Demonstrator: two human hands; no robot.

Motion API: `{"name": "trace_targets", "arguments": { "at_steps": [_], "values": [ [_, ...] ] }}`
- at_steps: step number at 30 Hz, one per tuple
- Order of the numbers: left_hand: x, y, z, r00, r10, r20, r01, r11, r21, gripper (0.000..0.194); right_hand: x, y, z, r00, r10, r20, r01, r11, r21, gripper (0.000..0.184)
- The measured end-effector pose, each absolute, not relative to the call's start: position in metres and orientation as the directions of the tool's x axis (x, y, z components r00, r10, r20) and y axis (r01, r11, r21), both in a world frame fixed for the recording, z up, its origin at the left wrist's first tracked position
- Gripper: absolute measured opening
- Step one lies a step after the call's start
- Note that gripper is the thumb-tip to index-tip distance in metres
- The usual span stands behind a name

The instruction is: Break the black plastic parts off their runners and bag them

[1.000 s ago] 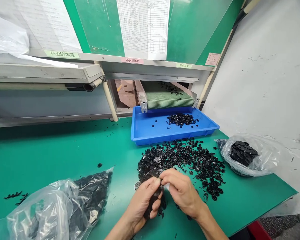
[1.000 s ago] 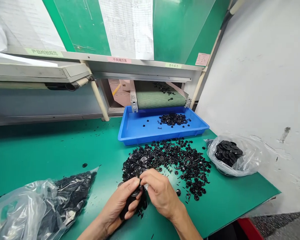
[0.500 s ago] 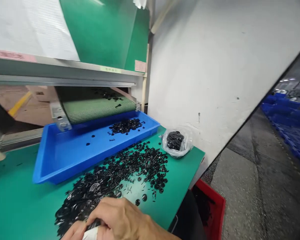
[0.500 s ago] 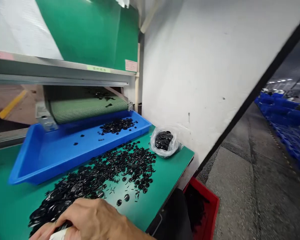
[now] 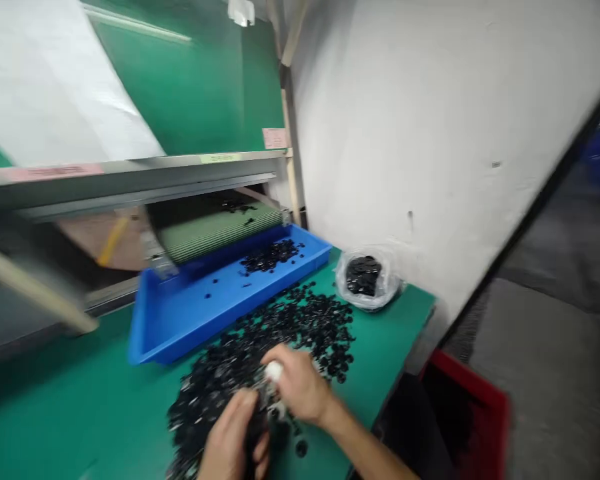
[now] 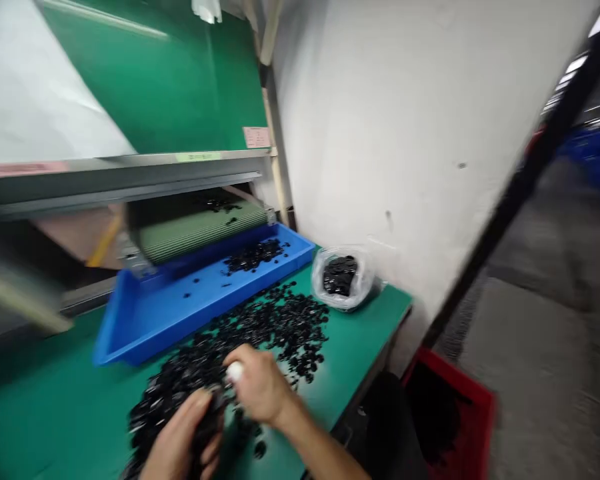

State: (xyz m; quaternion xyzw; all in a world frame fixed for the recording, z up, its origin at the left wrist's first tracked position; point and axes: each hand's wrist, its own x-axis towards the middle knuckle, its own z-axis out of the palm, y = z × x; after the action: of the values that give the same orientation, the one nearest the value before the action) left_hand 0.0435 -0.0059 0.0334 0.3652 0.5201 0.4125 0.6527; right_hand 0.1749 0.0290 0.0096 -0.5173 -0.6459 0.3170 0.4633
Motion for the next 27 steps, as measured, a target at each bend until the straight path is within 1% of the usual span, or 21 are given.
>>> {"name": "trace_targets", "arguments": {
  "at_steps": [2, 4, 9, 13, 16, 18, 20, 24, 25, 27],
  "values": [
    [0.057, -0.011, 0.037, 0.159, 0.935, -0.318, -0.145, 0.340, 0.929, 0.043, 0.190, 0.026, 0.014, -0.039, 0.945, 0.324, 0.399, 0.312, -0.862, 0.027],
    [0.068, -0.014, 0.038, 0.184, 0.938, -0.295, -0.092, 0.315, 0.945, 0.042, 0.204, 0.024, 0.016, -0.055, 0.935, 0.351, 0.399, 0.343, -0.850, 0.026],
    [0.085, -0.018, 0.040, 0.245, 0.935, -0.257, -0.052, 0.277, 0.959, 0.042, 0.224, 0.022, 0.018, -0.069, 0.934, 0.350, 0.398, 0.348, -0.849, 0.024],
    [0.097, -0.016, 0.041, 0.285, 0.929, -0.236, -0.019, 0.252, 0.968, 0.044, 0.235, 0.025, 0.014, -0.014, 0.938, 0.345, 0.397, 0.322, -0.859, 0.028],
    [0.107, -0.014, 0.040, 0.287, 0.931, -0.226, -0.016, 0.241, 0.970, 0.044, 0.244, 0.027, 0.010, 0.025, 0.943, 0.333, 0.333, 0.306, -0.892, 0.029],
    [0.114, -0.013, 0.039, 0.289, 0.931, -0.221, -0.014, 0.235, 0.972, 0.043, 0.251, 0.028, 0.008, 0.078, 0.944, 0.320, 0.270, 0.289, -0.918, 0.028],
    [0.121, -0.011, 0.038, 0.297, 0.930, -0.218, 0.002, 0.228, 0.974, 0.043, 0.258, 0.029, 0.006, 0.137, 0.938, 0.319, 0.252, 0.279, -0.927, 0.028],
    [0.137, -0.005, 0.045, 0.326, 0.917, -0.231, 0.040, 0.230, 0.972, 0.044, 0.271, 0.030, 0.004, 0.152, 0.901, 0.405, 0.334, 0.339, -0.879, 0.038],
    [0.143, -0.002, 0.050, 0.336, 0.913, -0.231, 0.046, 0.229, 0.972, 0.044, 0.273, 0.031, 0.003, 0.167, 0.893, 0.419, 0.352, 0.343, -0.871, 0.038],
    [0.160, 0.006, 0.062, 0.379, 0.898, -0.223, 0.054, 0.219, 0.974, 0.042, 0.275, 0.030, -0.001, 0.217, 0.885, 0.411, 0.371, 0.315, -0.874, 0.030]
  ]
}}
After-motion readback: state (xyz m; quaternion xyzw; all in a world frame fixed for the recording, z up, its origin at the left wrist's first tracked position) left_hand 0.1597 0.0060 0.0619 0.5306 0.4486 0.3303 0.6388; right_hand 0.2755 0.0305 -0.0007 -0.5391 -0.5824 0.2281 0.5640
